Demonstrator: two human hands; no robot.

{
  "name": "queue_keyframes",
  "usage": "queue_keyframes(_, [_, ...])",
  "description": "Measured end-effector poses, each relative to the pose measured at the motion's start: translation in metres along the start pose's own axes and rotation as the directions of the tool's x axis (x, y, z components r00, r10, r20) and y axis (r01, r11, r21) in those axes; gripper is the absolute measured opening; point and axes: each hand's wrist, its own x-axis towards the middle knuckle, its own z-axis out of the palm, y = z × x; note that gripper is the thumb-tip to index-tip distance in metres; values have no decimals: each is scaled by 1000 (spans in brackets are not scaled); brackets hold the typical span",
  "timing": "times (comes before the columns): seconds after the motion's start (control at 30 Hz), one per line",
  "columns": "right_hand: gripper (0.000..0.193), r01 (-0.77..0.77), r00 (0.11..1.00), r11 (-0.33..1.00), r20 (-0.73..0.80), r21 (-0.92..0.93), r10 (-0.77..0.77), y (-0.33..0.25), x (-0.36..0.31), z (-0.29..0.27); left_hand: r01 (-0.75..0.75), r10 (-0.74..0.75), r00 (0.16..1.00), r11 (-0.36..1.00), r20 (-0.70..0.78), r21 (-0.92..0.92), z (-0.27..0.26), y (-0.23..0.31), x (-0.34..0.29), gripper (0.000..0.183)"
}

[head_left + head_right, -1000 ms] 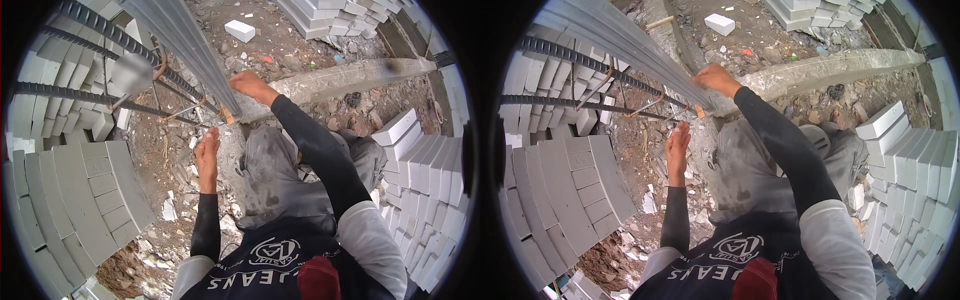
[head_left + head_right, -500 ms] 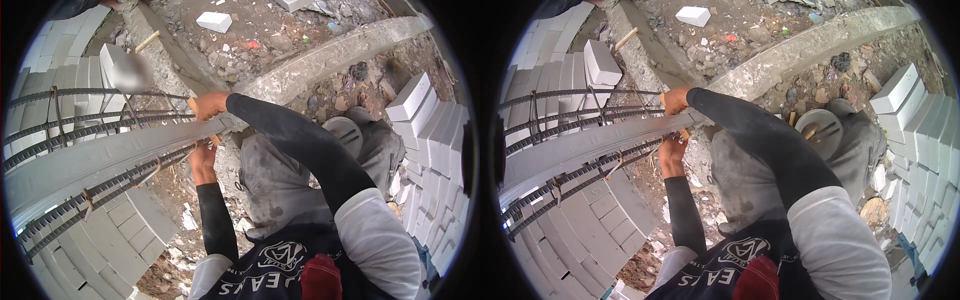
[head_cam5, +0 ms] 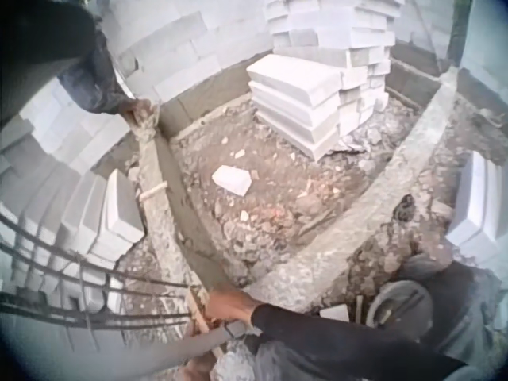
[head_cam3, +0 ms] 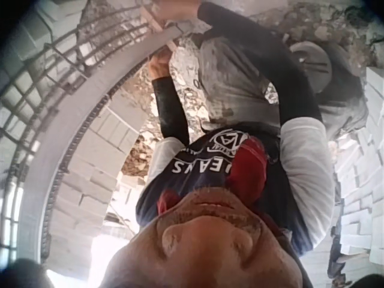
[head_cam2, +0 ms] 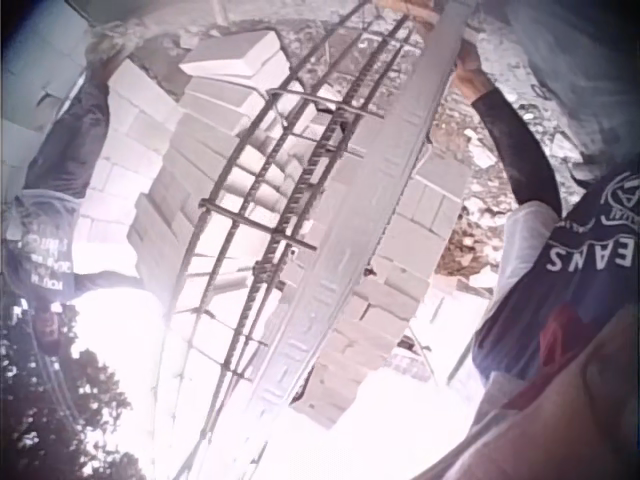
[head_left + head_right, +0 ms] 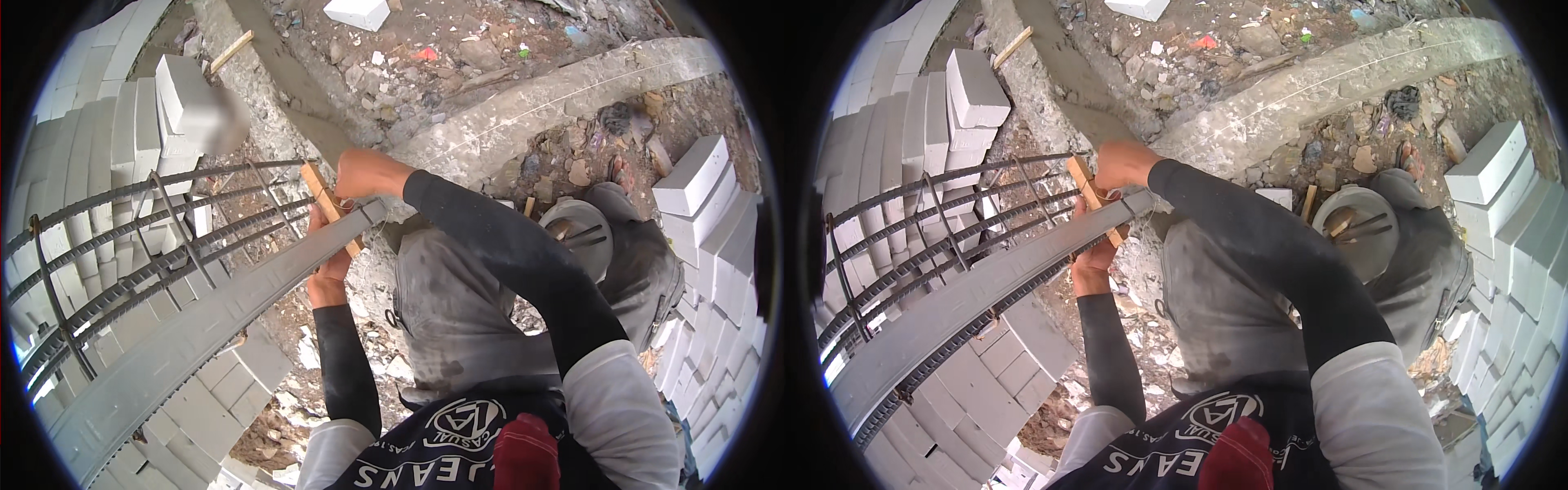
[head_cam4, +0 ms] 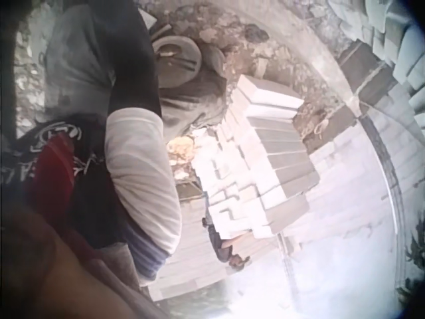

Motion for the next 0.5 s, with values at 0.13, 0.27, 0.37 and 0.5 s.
queue_keyframes(0.13, [28,6,999,973,51,-229,6,8,15,19,-12,12,997,1000,70,-4,-21,-4,-3,48])
queue_keyframes(0.27, [24,32,992,984,122,-177,-10,20,28,24,-22,22,1000,998,6,56,-22,-6,-3,47])
queue_keyframes(0.37, [22,75,983,993,173,-87,-59,28,27,23,20,-16,999,997,-49,79,-8,-5,1,42])
queue_keyframes(0.5, [25,196,964,966,215,-171,-158,26,23,21,92,-98,995,978,26,190,-32,2,12,47])
